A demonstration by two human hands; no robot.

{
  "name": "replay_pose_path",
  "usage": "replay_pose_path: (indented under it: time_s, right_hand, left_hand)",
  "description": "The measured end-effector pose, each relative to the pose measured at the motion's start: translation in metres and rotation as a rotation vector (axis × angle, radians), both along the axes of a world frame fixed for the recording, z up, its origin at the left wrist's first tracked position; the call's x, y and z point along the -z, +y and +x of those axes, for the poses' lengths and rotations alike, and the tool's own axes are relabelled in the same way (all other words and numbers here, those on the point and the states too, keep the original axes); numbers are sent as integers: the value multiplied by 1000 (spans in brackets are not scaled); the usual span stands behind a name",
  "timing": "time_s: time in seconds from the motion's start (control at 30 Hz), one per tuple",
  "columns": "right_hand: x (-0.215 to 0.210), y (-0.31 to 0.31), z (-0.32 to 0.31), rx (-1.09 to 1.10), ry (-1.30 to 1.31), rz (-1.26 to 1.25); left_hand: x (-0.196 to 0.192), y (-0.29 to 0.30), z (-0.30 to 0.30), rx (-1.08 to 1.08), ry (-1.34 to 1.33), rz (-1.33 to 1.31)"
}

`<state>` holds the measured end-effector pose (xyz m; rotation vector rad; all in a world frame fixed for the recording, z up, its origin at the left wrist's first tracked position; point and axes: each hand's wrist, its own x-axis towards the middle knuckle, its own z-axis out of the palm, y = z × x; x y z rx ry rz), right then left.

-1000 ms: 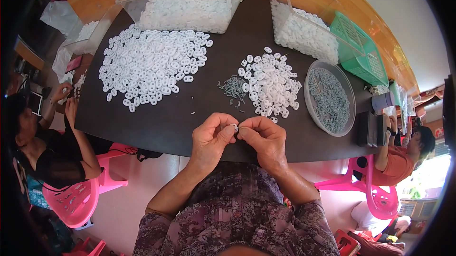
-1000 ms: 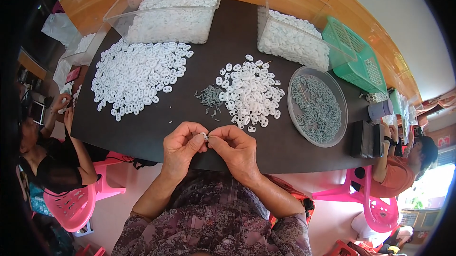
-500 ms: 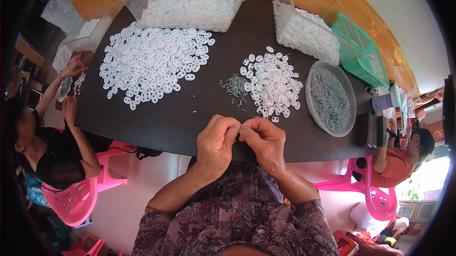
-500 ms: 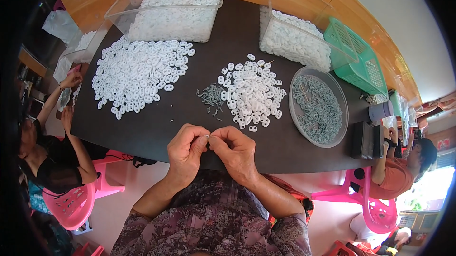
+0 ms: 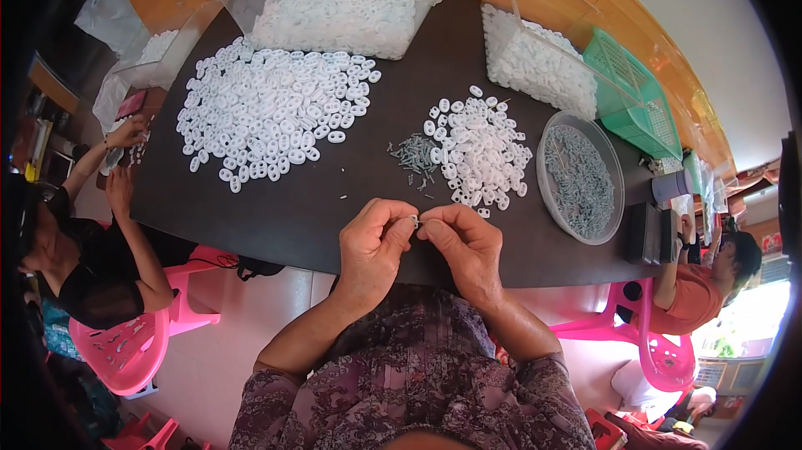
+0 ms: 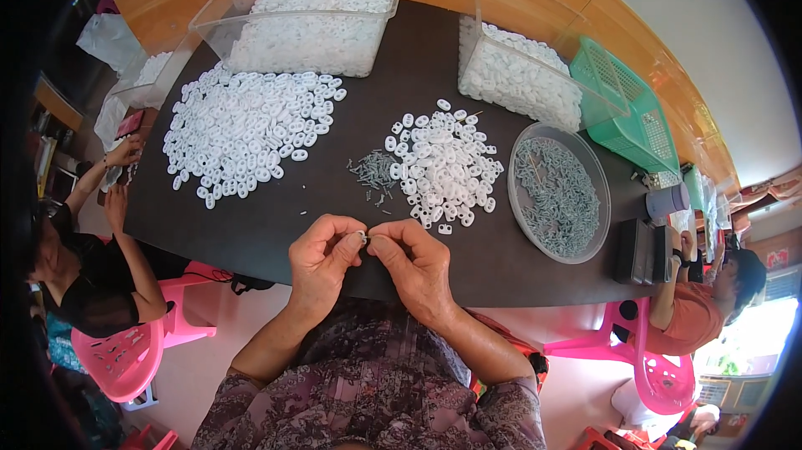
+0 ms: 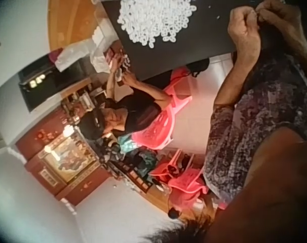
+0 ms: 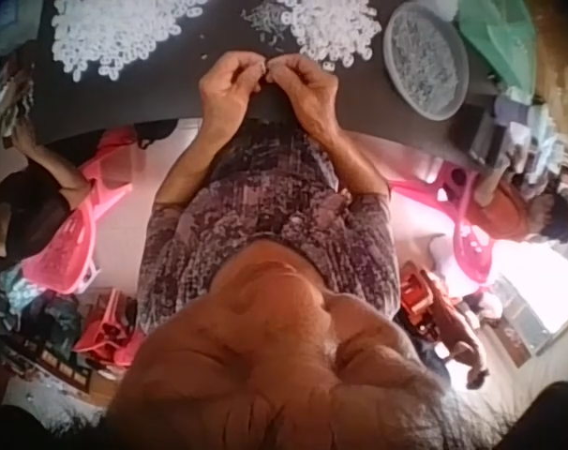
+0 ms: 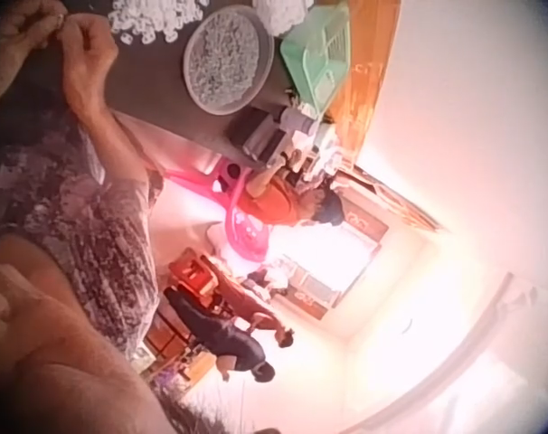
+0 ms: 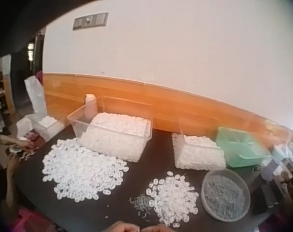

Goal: Manually inserting metal pins into small white plastic hardware components at a manufacturing table.

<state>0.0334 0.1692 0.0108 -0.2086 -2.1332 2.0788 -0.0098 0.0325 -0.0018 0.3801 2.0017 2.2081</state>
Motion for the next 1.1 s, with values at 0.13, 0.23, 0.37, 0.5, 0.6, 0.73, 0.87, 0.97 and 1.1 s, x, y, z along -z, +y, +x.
replay_pose_path:
  time_s: [0.13, 0.23, 0.37, 0.5, 0.6, 0.73, 0.87, 0.97, 1.1]
  right_hand:
    - [-2, -3, -2, 21, -33, 23]
    - [2, -5, -2, 41, -33, 64]
    - [6, -6, 1, 78, 20, 175]
    - [5, -3, 2, 60, 14, 178]
    - [-2, 8, 1, -4, 100, 323]
    - [2, 44, 5, 227, 177, 540]
    - [6, 69, 15, 305, 201, 755]
    - [6, 67, 17, 255, 307, 998]
    - [8, 64, 14, 251, 345, 1150]
  left_hand:
    - [3, -1, 1, 4, 25, -7]
    - [3, 2, 4, -27, 50, -28]
    - [6, 6, 9, -31, 62, -4]
    - [12, 4, 9, 15, -4, 82]
    - [7, 0, 10, 20, -148, 134]
    - [12, -5, 8, 14, -170, 237]
    - [8, -3, 5, 40, -153, 224]
    - [10, -4, 4, 75, -147, 228]
    - [10, 0, 6, 29, -135, 244]
